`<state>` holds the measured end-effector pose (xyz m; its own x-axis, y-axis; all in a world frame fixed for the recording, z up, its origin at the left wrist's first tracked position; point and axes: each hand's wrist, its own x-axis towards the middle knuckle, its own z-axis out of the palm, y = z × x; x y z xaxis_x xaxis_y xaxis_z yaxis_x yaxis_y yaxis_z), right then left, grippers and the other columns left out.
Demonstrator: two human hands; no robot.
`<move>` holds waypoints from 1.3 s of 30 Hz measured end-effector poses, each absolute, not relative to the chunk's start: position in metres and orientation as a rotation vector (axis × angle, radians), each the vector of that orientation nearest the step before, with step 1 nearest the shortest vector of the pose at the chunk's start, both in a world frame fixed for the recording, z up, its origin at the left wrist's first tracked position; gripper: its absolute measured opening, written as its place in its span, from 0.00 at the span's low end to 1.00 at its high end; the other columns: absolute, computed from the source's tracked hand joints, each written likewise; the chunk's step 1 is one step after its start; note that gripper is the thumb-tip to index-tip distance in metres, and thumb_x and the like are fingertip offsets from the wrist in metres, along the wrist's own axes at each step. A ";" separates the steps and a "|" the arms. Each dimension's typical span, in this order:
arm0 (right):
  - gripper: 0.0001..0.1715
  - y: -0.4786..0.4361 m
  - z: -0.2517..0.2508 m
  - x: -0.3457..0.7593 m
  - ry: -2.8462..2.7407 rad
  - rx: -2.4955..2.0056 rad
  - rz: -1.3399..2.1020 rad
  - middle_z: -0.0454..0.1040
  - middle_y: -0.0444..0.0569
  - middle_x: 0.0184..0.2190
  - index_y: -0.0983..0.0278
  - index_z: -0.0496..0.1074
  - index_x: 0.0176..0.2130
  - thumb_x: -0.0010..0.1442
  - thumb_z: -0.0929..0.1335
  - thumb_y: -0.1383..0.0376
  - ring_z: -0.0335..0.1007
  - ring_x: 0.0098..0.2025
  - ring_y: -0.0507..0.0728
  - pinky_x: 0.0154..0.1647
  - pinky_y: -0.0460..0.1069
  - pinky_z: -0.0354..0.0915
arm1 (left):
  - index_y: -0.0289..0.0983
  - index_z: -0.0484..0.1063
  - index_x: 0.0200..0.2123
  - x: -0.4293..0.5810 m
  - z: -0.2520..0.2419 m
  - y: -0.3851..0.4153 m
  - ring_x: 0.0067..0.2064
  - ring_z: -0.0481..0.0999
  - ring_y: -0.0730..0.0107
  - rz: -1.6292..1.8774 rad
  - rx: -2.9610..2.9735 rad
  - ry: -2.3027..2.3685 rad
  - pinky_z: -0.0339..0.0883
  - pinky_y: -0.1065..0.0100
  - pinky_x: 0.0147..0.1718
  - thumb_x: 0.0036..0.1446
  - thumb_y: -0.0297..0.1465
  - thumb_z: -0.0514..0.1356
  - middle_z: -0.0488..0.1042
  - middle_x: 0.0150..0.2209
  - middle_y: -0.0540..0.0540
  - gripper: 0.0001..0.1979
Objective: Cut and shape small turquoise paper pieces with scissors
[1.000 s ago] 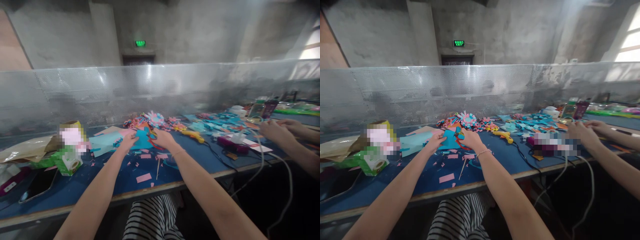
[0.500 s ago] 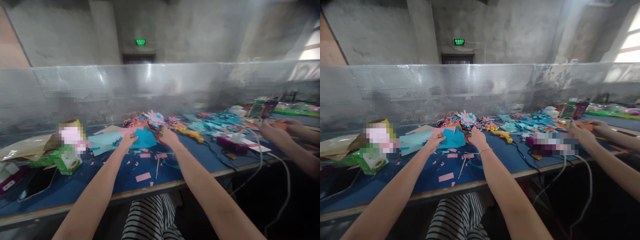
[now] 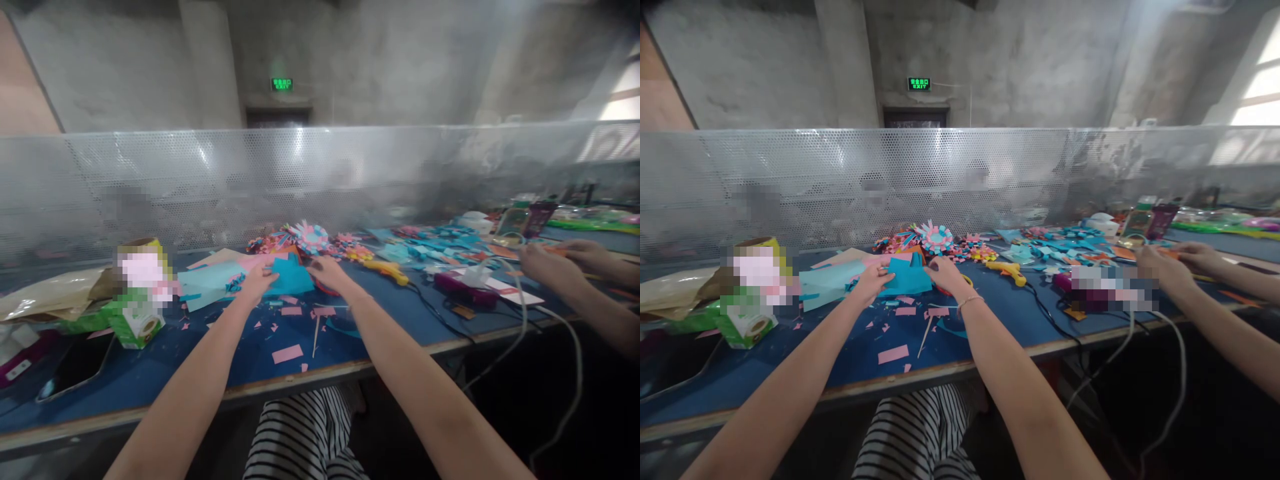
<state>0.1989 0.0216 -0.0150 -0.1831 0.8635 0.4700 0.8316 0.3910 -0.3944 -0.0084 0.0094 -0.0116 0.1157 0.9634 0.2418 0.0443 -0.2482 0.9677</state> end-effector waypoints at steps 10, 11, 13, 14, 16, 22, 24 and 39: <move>0.09 0.004 -0.003 0.175 -1.871 -1.078 0.442 0.66 0.42 0.22 0.66 0.65 0.26 0.49 0.64 0.61 0.61 0.26 0.49 0.29 0.45 0.60 | 0.35 0.65 0.27 0.001 -0.011 0.002 0.21 0.68 0.76 1.198 1.593 1.031 0.60 0.74 0.20 0.36 0.32 0.65 0.71 0.21 0.51 0.14; 0.09 0.004 -0.003 0.175 -1.859 -1.077 0.476 0.65 0.42 0.21 0.66 0.65 0.26 0.48 0.64 0.62 0.61 0.25 0.49 0.28 0.45 0.60 | 0.35 0.64 0.27 0.001 -0.011 0.001 0.21 0.67 0.77 1.181 1.589 1.037 0.59 0.75 0.19 0.36 0.32 0.65 0.70 0.21 0.51 0.15; 0.08 0.006 -0.004 0.176 -1.823 -1.082 0.547 0.65 0.41 0.20 0.66 0.65 0.26 0.48 0.64 0.62 0.61 0.23 0.49 0.27 0.45 0.60 | 0.35 0.64 0.29 0.001 -0.011 0.001 0.21 0.68 0.77 1.158 1.563 1.053 0.61 0.74 0.19 0.36 0.33 0.66 0.70 0.21 0.51 0.16; 0.08 0.007 -0.003 0.177 -1.801 -1.085 0.572 0.65 0.41 0.20 0.66 0.65 0.26 0.48 0.64 0.62 0.61 0.23 0.49 0.26 0.45 0.60 | 0.35 0.64 0.30 0.001 -0.011 0.001 0.21 0.68 0.76 1.152 1.539 1.054 0.63 0.73 0.20 0.35 0.33 0.66 0.70 0.21 0.51 0.17; 0.08 0.008 -0.003 0.178 -1.765 -1.083 0.594 0.67 0.42 0.21 0.66 0.65 0.27 0.48 0.64 0.63 0.63 0.23 0.49 0.26 0.45 0.61 | 0.35 0.64 0.32 0.001 -0.011 0.001 0.23 0.70 0.74 1.146 1.487 1.051 0.67 0.70 0.23 0.35 0.33 0.67 0.69 0.22 0.51 0.20; 0.08 0.012 -0.005 0.180 -1.693 -1.060 0.600 0.70 0.46 0.25 0.66 0.66 0.30 0.47 0.64 0.64 0.66 0.27 0.50 0.30 0.46 0.63 | 0.35 0.64 0.34 0.000 -0.007 -0.002 0.22 0.70 0.74 1.117 1.453 1.083 0.69 0.65 0.26 0.34 0.33 0.68 0.68 0.22 0.52 0.22; 0.08 0.015 -0.006 0.181 -1.659 -1.064 0.595 0.70 0.46 0.25 0.66 0.66 0.30 0.47 0.64 0.65 0.66 0.27 0.50 0.31 0.47 0.63 | 0.35 0.64 0.35 0.000 -0.007 -0.001 0.21 0.69 0.74 1.120 1.483 1.127 0.68 0.66 0.24 0.35 0.34 0.67 0.68 0.22 0.52 0.22; 0.08 0.014 -0.009 0.171 -1.682 -0.860 0.401 0.67 0.45 0.27 0.65 0.63 0.32 0.47 0.63 0.66 0.64 0.32 0.52 0.36 0.49 0.62 | 0.34 0.71 0.36 0.007 -0.015 0.003 0.42 0.71 0.62 1.146 1.931 0.958 0.62 0.60 0.45 0.40 0.36 0.63 0.74 0.38 0.42 0.18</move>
<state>0.1715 0.0140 -0.0090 -0.0840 0.7190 0.6899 0.3306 0.6733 -0.6613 0.0067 0.0033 -0.0145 0.3391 0.8502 0.4026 0.2455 -0.4931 0.8346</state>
